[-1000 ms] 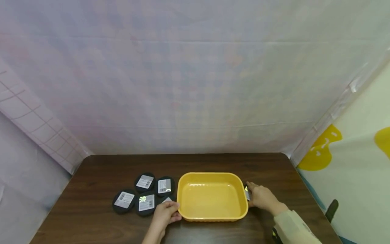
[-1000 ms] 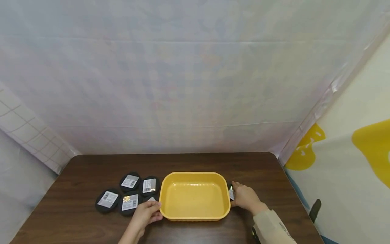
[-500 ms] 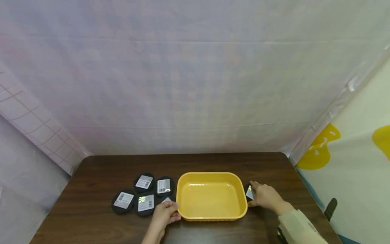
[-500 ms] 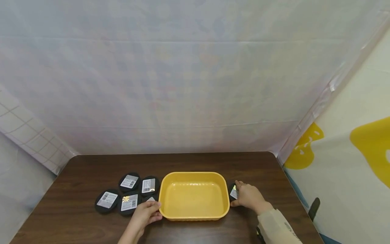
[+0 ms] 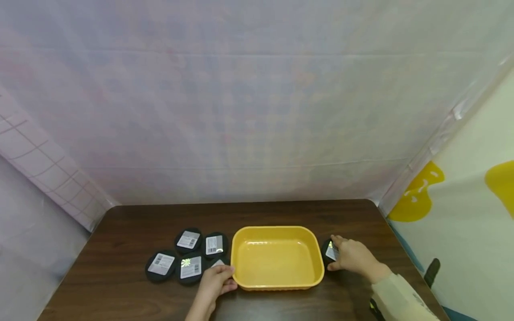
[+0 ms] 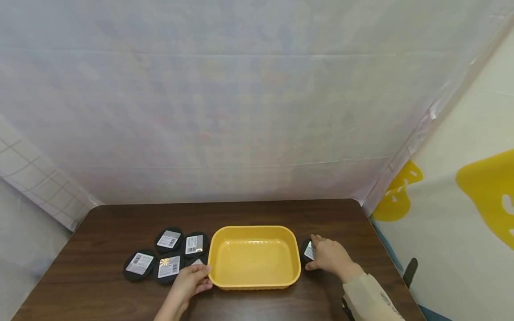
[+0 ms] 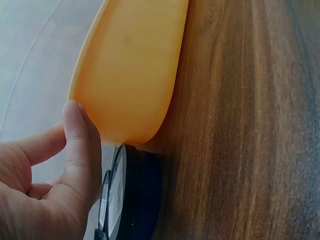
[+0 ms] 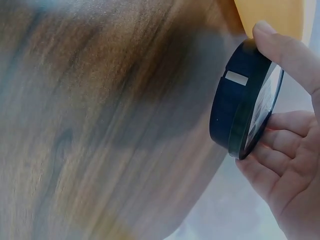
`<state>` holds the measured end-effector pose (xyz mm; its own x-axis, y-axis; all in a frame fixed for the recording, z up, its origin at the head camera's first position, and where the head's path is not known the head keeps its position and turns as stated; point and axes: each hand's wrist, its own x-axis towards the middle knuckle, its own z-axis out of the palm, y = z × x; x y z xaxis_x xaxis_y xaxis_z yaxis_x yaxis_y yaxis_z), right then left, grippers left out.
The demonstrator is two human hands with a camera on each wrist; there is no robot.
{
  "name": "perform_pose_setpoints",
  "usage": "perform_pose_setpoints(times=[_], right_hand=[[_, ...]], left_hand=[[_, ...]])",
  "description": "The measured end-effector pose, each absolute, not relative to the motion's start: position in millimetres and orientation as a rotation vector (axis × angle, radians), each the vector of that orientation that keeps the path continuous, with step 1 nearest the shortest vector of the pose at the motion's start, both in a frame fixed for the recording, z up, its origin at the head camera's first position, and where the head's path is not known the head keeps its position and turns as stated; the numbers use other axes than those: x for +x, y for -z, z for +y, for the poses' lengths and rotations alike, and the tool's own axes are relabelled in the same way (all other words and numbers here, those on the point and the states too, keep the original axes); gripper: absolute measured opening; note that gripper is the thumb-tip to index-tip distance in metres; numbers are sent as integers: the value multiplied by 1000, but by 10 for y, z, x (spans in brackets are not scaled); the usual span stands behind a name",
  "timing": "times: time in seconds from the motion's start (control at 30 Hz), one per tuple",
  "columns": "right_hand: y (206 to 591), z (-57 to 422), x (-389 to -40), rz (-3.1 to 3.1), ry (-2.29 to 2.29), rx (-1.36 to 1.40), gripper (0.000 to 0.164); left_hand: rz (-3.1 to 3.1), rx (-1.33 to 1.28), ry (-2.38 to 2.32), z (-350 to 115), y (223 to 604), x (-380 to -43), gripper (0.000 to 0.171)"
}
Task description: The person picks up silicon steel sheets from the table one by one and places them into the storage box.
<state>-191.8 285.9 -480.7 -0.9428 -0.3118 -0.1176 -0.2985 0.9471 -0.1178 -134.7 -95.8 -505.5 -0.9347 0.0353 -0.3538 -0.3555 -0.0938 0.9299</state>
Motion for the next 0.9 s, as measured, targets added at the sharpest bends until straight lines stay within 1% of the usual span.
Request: perform_pose_setpoints(times=[0.43, 0.9], right_hand=[[4662, 2841, -1867, 3004, 134, -464, 95], [4426, 2711, -1851, 3036, 101, -543, 98]], left_hand=[[1916, -347, -2107, -978, 5048, -1343, 34], [1870, -342, -2137, -975, 5061, -1345, 32]])
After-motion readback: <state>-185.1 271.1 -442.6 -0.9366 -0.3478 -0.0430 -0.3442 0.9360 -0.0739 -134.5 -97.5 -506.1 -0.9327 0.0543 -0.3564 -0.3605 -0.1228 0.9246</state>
